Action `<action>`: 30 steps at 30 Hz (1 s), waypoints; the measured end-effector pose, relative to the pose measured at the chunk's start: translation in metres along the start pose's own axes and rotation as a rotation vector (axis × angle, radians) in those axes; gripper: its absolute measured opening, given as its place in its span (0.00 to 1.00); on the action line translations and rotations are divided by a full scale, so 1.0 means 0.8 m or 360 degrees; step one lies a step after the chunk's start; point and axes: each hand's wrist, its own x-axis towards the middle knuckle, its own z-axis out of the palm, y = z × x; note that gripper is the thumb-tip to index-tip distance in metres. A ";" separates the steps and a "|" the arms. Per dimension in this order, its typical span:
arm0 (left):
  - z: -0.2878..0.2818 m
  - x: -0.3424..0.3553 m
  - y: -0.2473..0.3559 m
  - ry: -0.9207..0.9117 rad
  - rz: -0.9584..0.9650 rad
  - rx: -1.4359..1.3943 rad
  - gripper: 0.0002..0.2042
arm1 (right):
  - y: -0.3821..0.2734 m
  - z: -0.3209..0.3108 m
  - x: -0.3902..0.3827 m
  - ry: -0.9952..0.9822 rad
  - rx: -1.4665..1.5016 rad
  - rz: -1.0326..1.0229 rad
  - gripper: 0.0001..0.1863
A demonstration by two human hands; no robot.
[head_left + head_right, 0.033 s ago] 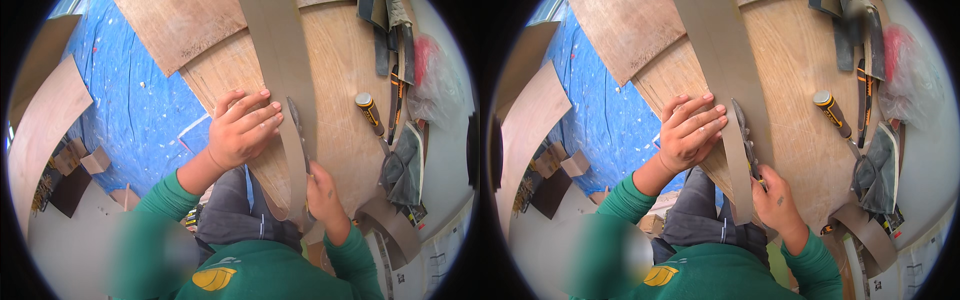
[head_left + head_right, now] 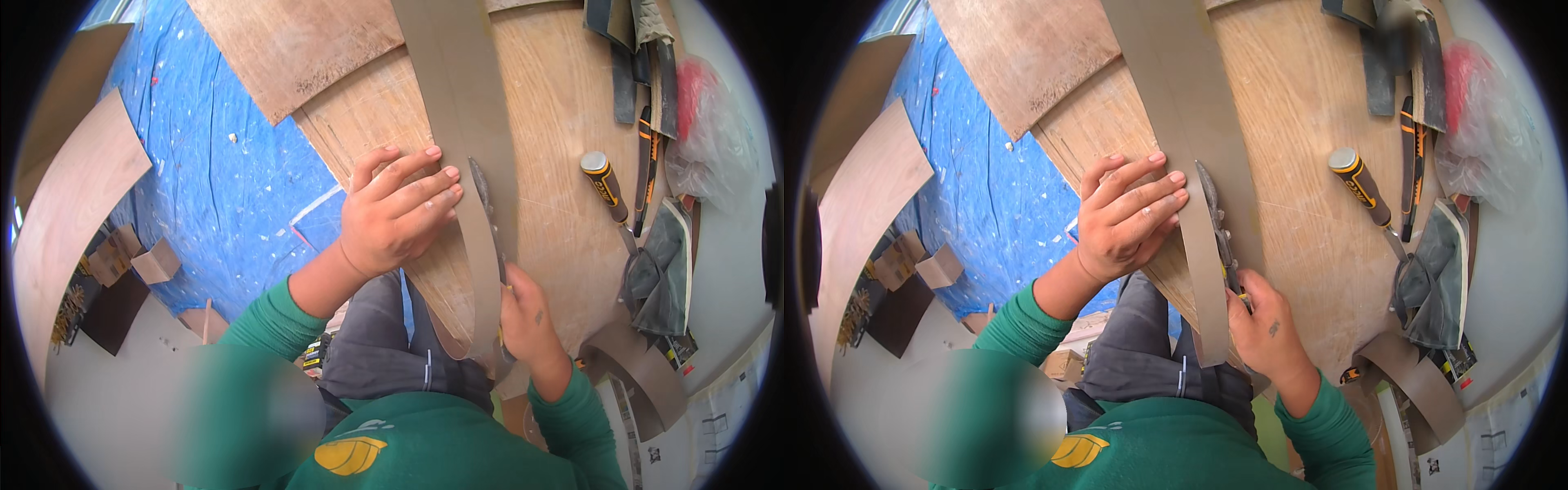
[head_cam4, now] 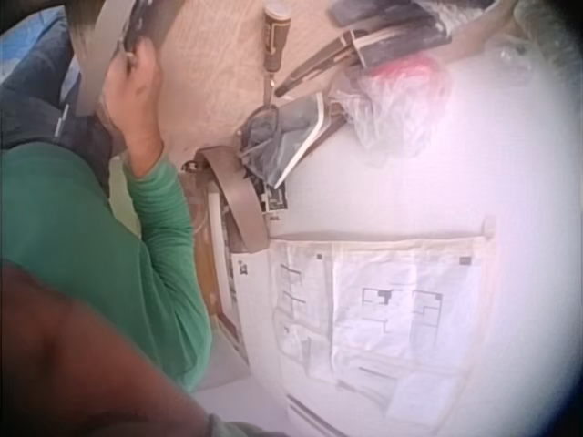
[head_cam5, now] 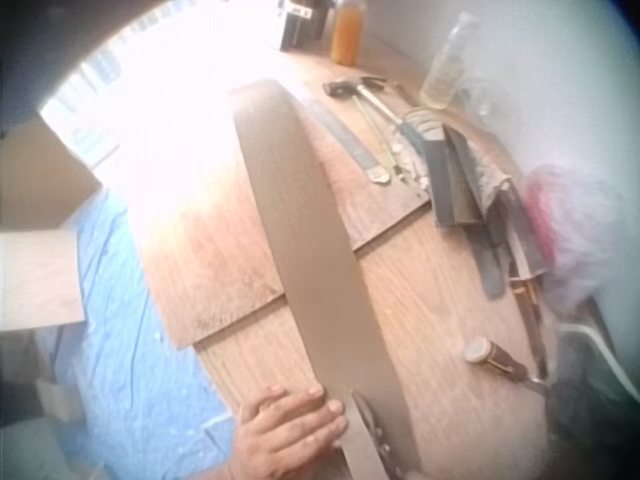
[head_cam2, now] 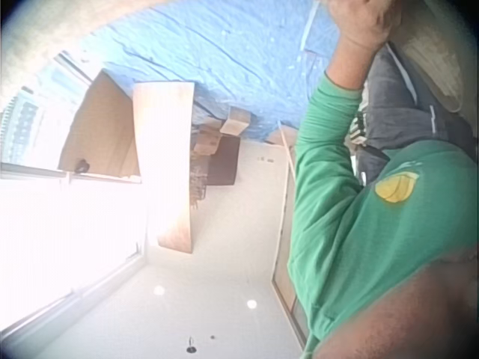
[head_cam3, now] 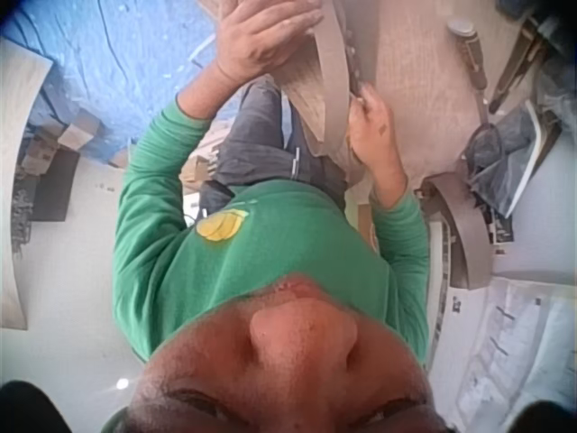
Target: The person uses tin snips to cut a long strip of flexible material on a workbench. They reposition the strip and continue cutting along its length, then place the cut piece on the table.
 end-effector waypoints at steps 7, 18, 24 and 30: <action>0.003 0.005 -0.004 0.0030 0.0005 -0.0006 0.17 | -0.004 0.001 0.004 0.0007 0.0054 0.0035 0.12; 0.006 0.003 -0.005 0.0045 -0.0004 -0.0020 0.17 | -0.012 0.002 0.005 0.0021 0.0084 0.0047 0.11; 0.003 0.002 -0.005 0.0031 0.0029 -0.0059 0.17 | -0.020 0.000 0.009 -0.0016 0.0067 0.0035 0.10; 0.003 0.002 -0.006 0.0027 0.0029 -0.0063 0.16 | -0.017 0.002 0.011 -0.0015 0.0105 0.0066 0.11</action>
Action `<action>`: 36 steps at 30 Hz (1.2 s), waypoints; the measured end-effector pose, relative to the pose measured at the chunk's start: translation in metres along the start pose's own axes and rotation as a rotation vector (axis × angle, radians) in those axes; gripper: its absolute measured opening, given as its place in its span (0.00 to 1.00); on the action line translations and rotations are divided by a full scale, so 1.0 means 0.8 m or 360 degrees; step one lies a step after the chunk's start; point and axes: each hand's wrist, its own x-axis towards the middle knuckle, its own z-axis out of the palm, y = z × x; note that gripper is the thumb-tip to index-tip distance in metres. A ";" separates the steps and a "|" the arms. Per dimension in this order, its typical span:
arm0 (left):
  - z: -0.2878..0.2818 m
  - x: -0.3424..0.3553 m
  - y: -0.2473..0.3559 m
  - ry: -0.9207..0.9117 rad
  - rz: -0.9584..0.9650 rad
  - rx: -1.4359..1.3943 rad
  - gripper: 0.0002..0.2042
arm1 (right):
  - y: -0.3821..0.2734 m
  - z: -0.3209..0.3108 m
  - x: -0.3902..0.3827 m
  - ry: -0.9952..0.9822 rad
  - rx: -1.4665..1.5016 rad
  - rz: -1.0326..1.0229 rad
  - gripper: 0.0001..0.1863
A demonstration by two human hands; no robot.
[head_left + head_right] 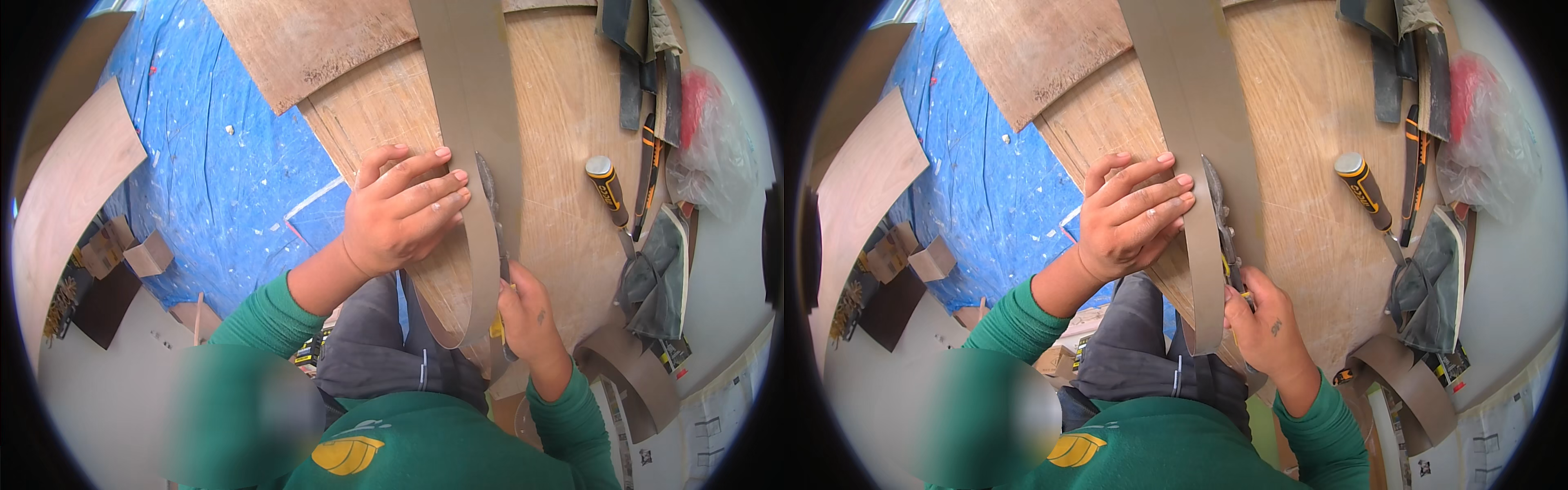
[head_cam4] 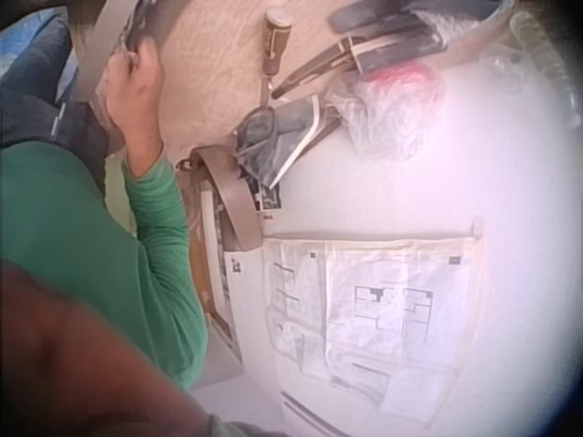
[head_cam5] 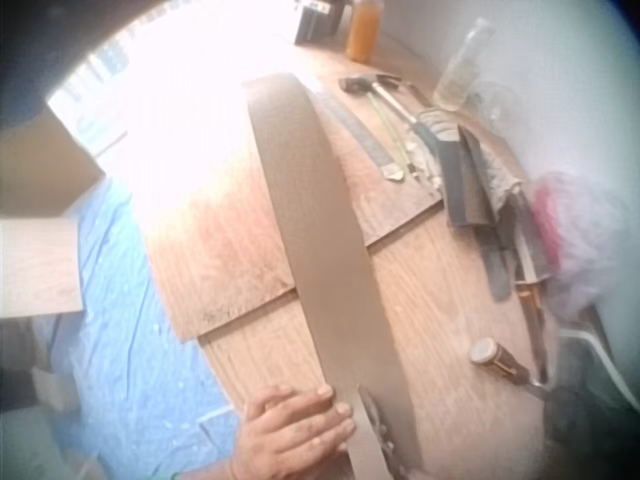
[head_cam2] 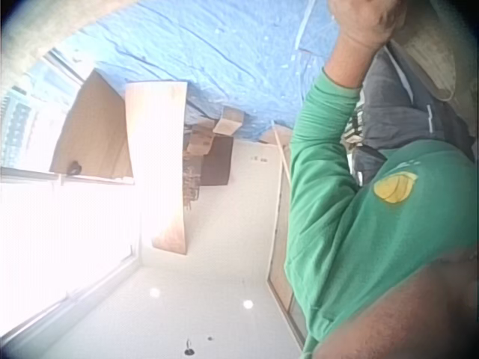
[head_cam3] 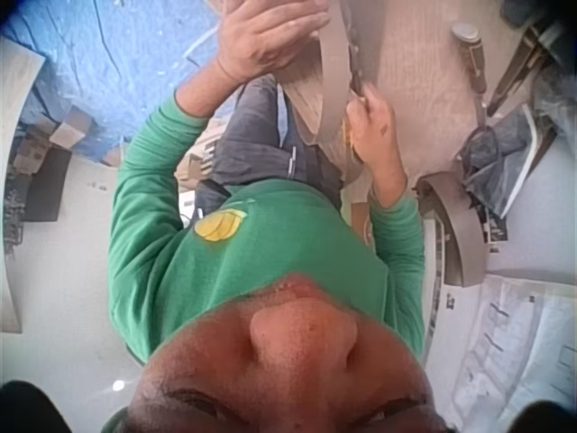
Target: The person uses tin snips to cut a long strip of flexible material on a workbench. They reposition the strip and continue cutting along its length, then place the cut piece on the table.
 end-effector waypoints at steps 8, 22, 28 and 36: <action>-0.001 0.001 0.000 -0.0004 -0.0001 -0.0004 0.16 | -0.001 0.001 -0.002 0.0011 0.0090 0.0021 0.12; -0.003 0.001 -0.001 0.0021 0.0014 -0.0020 0.17 | -0.002 0.005 0.003 0.0027 0.0070 -0.0002 0.11; -0.005 0.002 0.001 0.0019 0.0021 -0.0026 0.16 | -0.007 0.004 0.004 0.0020 0.0078 0.0000 0.09; -0.006 0.001 0.000 0.0043 0.0041 -0.0059 0.14 | -0.013 0.006 0.009 0.0021 -0.0006 -0.0060 0.10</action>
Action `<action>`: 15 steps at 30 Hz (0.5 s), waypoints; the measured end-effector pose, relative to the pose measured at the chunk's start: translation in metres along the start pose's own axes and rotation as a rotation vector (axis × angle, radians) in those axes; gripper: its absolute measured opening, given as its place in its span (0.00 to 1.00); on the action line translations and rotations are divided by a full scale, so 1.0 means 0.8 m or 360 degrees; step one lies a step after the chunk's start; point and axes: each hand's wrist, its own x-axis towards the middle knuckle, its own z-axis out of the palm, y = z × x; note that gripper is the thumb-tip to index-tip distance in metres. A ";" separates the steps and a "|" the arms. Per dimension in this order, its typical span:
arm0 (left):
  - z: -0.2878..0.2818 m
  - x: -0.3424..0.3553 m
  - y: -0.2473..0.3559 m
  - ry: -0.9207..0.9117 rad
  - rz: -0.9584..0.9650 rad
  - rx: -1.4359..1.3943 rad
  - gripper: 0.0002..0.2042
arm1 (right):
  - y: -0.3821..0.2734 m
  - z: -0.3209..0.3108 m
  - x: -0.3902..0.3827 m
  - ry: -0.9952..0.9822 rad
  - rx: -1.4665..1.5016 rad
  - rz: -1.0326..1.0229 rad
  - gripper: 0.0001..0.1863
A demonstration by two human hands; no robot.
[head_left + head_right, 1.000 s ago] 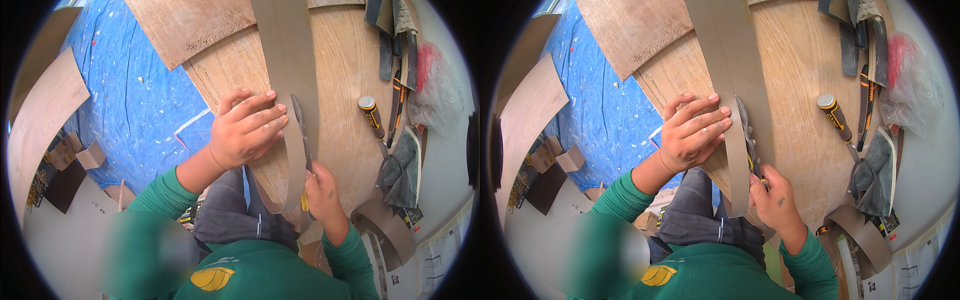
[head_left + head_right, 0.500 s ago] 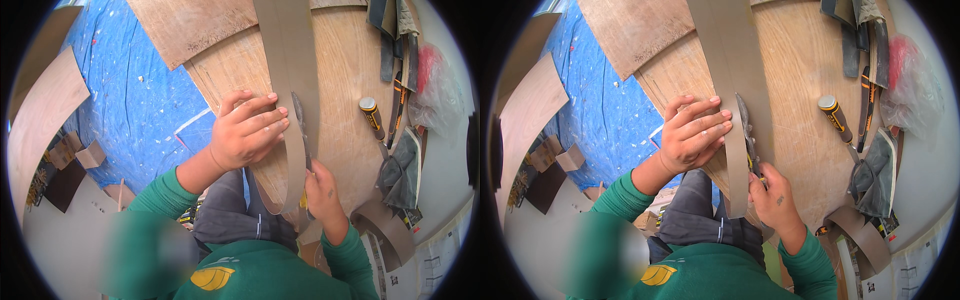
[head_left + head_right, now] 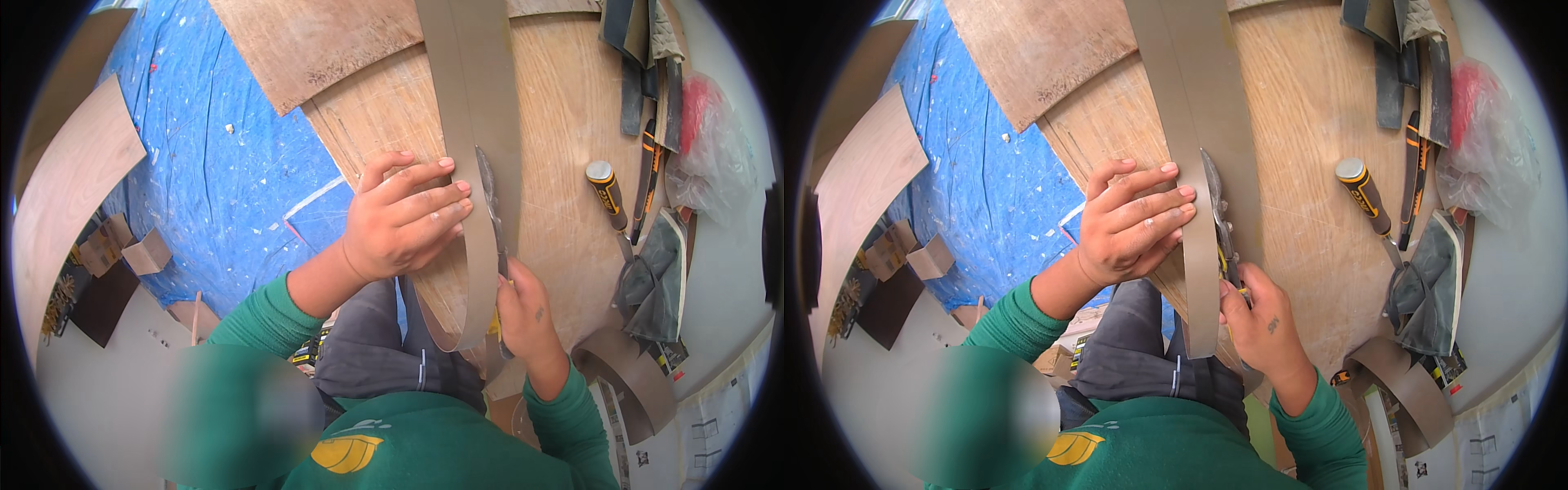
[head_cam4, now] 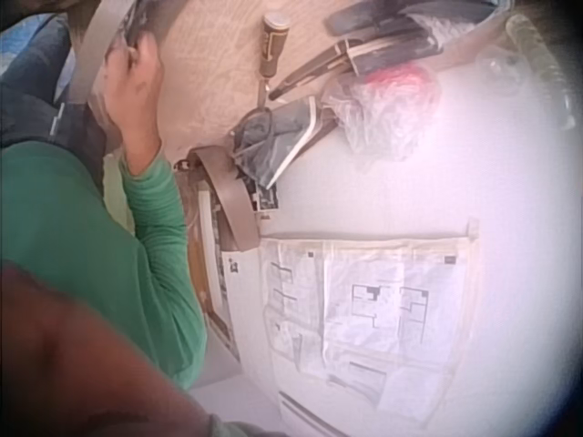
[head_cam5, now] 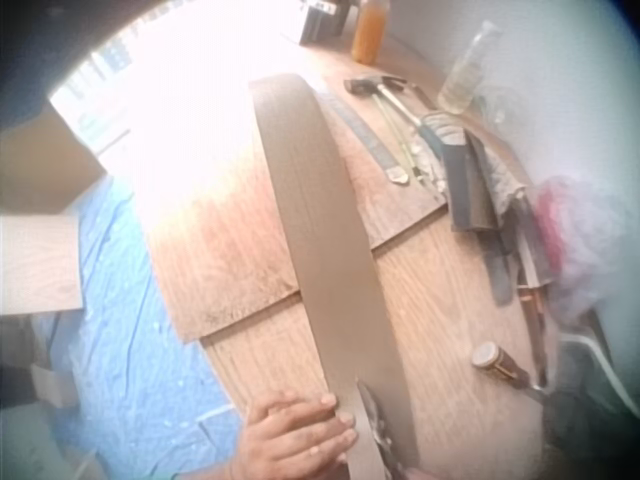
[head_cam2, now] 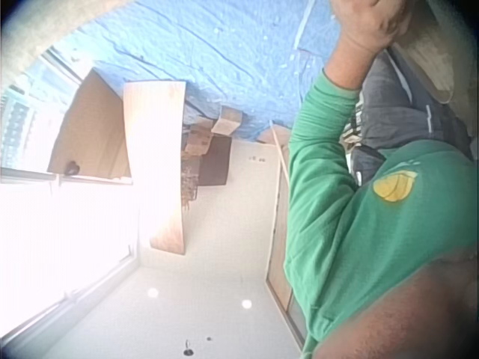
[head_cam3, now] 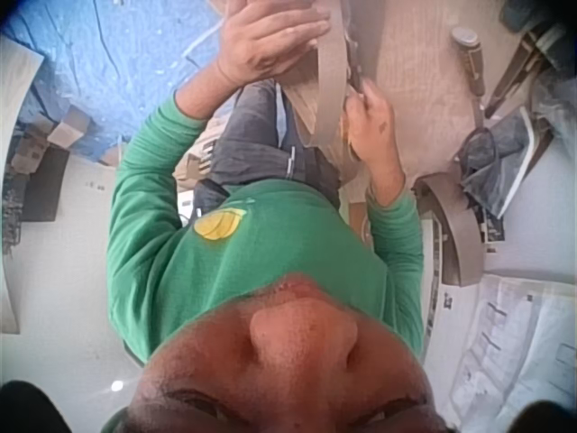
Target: The person uses tin snips to cut a long strip of flexible material on a workbench. They reposition the strip and continue cutting along its length, then place the cut piece on the table.
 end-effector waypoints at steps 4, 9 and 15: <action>0.000 0.000 0.000 0.0003 -0.0003 -0.0004 0.14 | -0.001 0.001 -0.002 0.0015 0.0045 0.0032 0.11; -0.001 0.001 0.001 -0.0001 -0.0005 -0.0018 0.15 | 0.002 0.000 -0.003 0.0021 0.0037 0.0032 0.10; -0.003 0.001 0.007 0.0002 -0.0020 -0.0088 0.15 | -0.002 0.003 0.001 0.0046 0.0018 -0.0011 0.10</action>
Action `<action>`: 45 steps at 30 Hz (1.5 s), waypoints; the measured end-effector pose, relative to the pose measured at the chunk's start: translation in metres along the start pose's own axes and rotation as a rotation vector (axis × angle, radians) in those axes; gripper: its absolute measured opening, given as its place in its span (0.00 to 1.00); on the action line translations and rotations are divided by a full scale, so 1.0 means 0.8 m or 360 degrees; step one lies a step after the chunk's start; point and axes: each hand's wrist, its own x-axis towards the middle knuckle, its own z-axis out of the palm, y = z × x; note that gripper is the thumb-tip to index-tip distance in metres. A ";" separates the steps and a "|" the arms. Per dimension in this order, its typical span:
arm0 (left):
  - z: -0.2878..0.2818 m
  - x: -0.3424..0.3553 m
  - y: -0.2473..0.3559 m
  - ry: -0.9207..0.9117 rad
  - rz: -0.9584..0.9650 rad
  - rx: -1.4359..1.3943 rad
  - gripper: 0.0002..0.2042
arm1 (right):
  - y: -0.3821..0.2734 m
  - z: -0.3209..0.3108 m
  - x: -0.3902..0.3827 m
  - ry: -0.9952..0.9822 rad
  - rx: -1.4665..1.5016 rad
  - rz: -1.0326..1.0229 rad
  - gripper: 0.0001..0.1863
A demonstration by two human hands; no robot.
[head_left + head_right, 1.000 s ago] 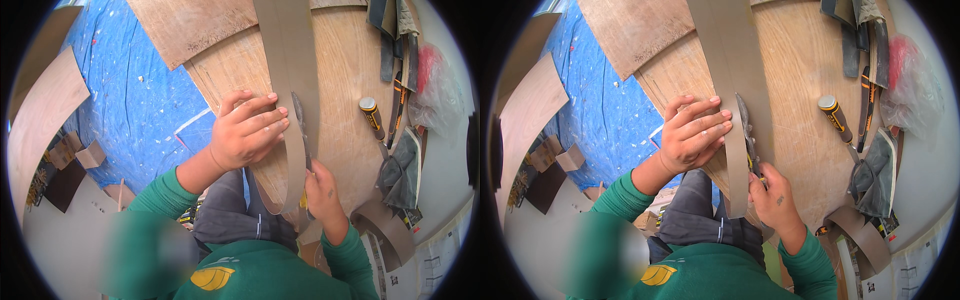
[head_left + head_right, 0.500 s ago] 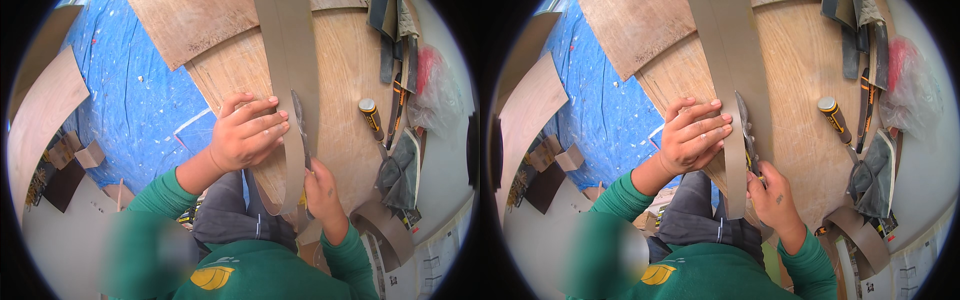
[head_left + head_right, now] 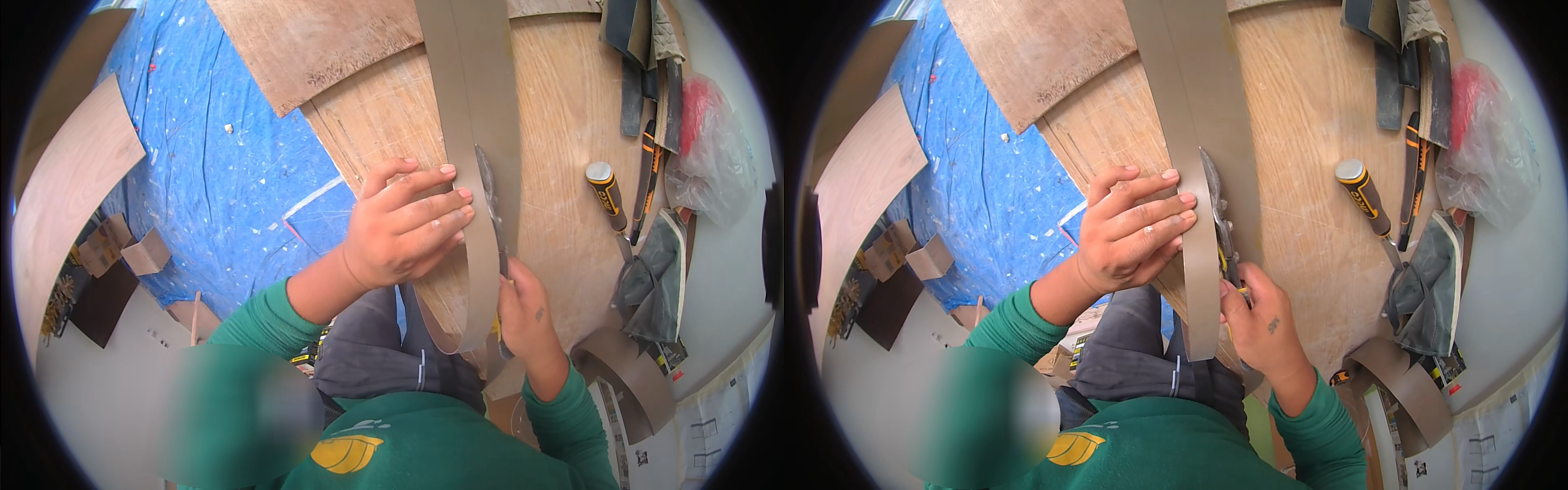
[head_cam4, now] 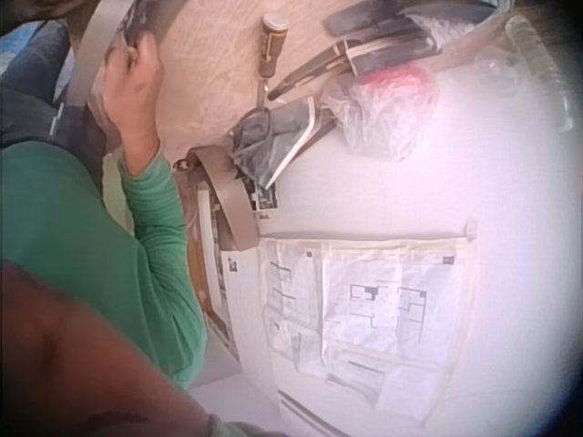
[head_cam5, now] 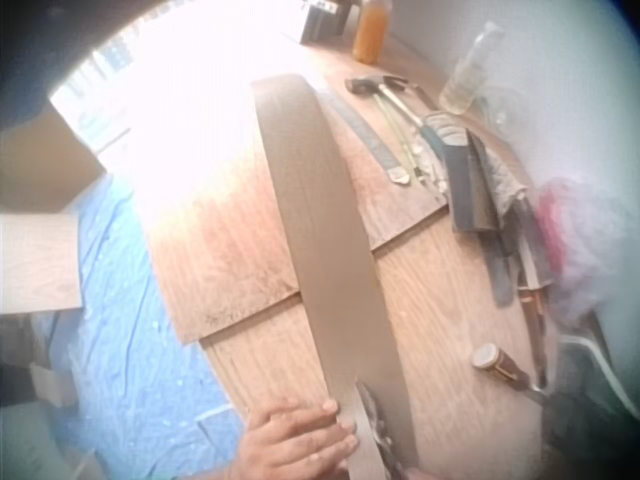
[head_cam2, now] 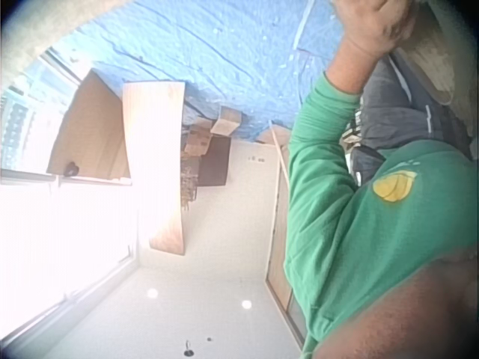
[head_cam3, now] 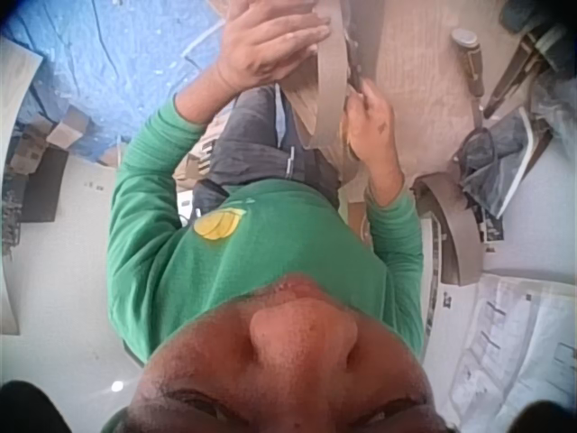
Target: The person uses tin snips to cut a long strip of flexible material on a workbench. They reposition the strip and continue cutting along its length, then place the cut piece on the table.
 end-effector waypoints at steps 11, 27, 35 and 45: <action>0.000 0.000 0.004 -0.0019 -0.0029 -0.0004 0.16 | 0.010 -0.001 -0.002 0.0023 0.0025 -0.0003 0.10; -0.005 0.001 0.015 -0.0054 -0.0077 -0.0043 0.15 | 0.006 -0.001 0.002 0.0016 0.0072 0.0040 0.08; -0.007 0.001 0.022 -0.0053 -0.0101 -0.0090 0.14 | 0.016 -0.006 0.008 -0.0014 -0.0165 -0.0159 0.11; -0.006 0.002 0.022 -0.0040 -0.0116 -0.0107 0.14 | 0.010 -0.004 0.009 -0.0018 0.0004 -0.0044 0.15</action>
